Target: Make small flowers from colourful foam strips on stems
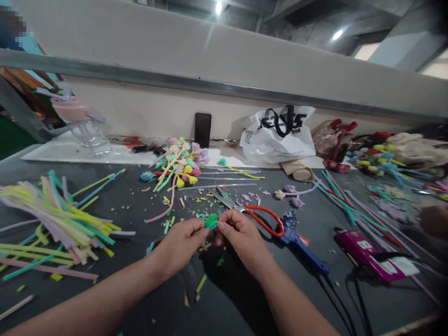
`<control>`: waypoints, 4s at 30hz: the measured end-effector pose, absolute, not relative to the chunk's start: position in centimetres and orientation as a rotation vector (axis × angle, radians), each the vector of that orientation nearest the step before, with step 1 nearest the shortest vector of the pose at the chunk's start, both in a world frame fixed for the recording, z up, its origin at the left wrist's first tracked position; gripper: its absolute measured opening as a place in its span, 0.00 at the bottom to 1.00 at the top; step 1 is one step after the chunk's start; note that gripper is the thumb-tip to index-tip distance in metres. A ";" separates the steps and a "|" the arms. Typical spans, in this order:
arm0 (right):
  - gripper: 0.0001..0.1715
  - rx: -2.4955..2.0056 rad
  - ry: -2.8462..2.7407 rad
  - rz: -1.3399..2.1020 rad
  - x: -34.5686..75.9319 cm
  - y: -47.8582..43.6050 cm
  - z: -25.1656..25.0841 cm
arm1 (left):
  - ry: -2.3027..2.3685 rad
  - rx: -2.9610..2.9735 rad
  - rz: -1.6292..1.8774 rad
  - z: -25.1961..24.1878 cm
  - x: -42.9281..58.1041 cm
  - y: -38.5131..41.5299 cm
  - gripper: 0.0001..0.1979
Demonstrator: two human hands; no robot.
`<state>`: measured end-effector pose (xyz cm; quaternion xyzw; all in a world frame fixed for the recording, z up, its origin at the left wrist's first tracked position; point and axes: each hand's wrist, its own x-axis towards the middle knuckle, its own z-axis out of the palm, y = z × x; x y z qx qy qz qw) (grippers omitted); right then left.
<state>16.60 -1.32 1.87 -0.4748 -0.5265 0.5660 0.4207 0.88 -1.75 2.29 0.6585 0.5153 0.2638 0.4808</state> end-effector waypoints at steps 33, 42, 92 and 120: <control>0.13 -1.142 -1.216 1.537 16.7 -1.6 1.1 | 1.210 1.588 0.727 2.1 1.1 -2.4 0.15; 0.12 -1.201 -1.274 1.325 17.2 -1.3 1.1 | 1.340 1.839 0.754 1.4 0.7 -2.2 0.17; 0.07 -1.279 -1.572 1.372 17.6 -0.6 0.6 | 1.409 2.329 0.638 0.1 0.3 -2.2 0.14; 0.15 -0.968 -1.263 1.710 18.4 -1.3 2.2 | 0.831 0.953 0.561 1.2 0.8 -2.5 0.11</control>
